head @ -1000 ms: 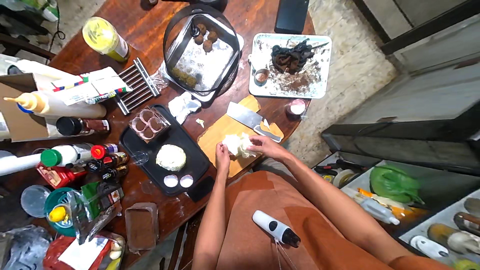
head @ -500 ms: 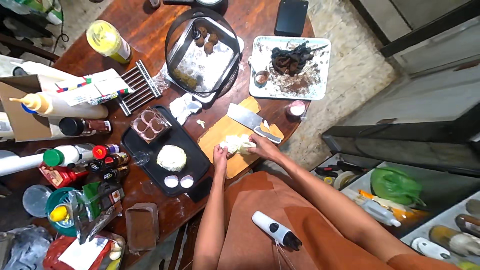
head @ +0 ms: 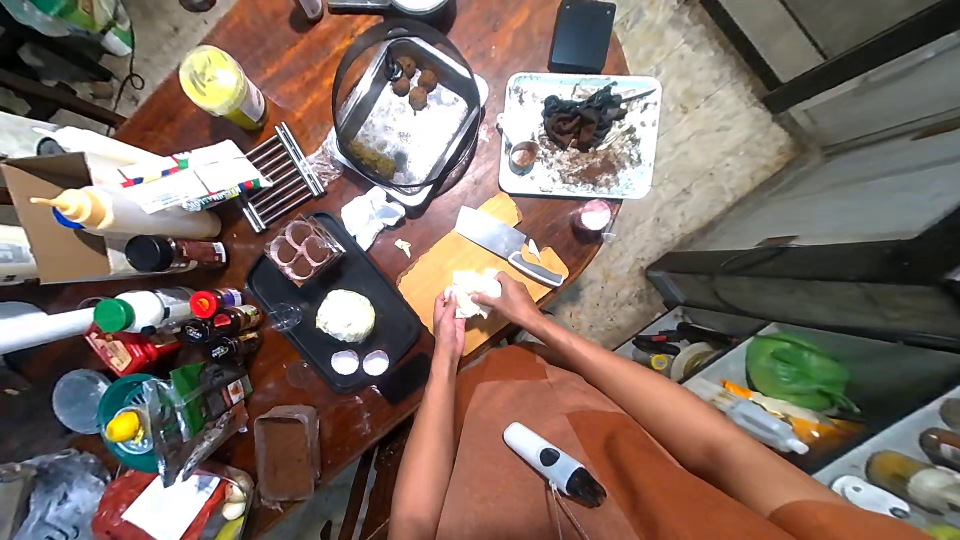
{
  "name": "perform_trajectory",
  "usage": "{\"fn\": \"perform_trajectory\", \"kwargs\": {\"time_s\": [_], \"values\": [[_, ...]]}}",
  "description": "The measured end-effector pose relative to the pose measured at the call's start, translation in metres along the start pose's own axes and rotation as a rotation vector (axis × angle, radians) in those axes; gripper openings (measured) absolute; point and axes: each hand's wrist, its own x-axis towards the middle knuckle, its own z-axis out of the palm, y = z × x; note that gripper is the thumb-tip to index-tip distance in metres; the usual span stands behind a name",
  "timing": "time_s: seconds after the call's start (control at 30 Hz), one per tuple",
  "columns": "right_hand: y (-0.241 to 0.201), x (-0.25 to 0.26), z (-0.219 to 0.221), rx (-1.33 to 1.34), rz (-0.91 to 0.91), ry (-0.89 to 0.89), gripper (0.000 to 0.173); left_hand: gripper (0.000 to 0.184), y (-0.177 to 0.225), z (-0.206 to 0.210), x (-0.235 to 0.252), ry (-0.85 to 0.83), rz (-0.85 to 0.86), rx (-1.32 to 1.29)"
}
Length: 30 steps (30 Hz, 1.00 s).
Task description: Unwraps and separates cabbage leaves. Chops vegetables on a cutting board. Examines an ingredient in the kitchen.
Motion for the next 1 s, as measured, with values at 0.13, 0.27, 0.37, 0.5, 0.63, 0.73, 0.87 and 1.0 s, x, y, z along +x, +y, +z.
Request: {"fn": "perform_trajectory", "kwargs": {"time_s": [0.13, 0.27, 0.37, 0.5, 0.63, 0.73, 0.87, 1.0], "values": [[0.008, -0.002, -0.001, 0.022, 0.083, -0.05, 0.072, 0.059, -0.002, -0.003, 0.001, -0.044, 0.015, 0.121], [0.013, -0.003, -0.001, -0.003, 0.069, -0.003, 0.077, 0.047, -0.001, -0.006, 0.001, -0.031, -0.021, 0.093], [0.007, -0.012, -0.002, -0.007, 0.065, 0.122, 0.077, 0.042, 0.002, -0.004, -0.001, -0.023, -0.04, 0.044], [-0.001, -0.027, -0.003, 0.041, -0.027, 0.089, 0.056, 0.045, 0.004, 0.002, -0.008, -0.068, -0.057, 0.03], [0.007, -0.035, 0.003, 0.219, -0.025, -0.12, 0.052, 0.037, -0.006, 0.01, -0.019, -0.123, -0.027, 0.092], [0.022, -0.032, 0.007, 0.291, -0.019, -0.169, 0.042, 0.031, -0.017, 0.01, -0.024, -0.091, 0.047, 0.303], [0.031, -0.028, 0.002, 0.335, 0.01, -0.162, 0.036, 0.025, -0.016, 0.011, -0.025, 0.011, 0.225, 0.816], [0.04, -0.02, -0.005, 0.379, 0.047, -0.167, 0.038, 0.03, -0.006, 0.003, -0.004, 0.084, 0.34, 1.064]]}}
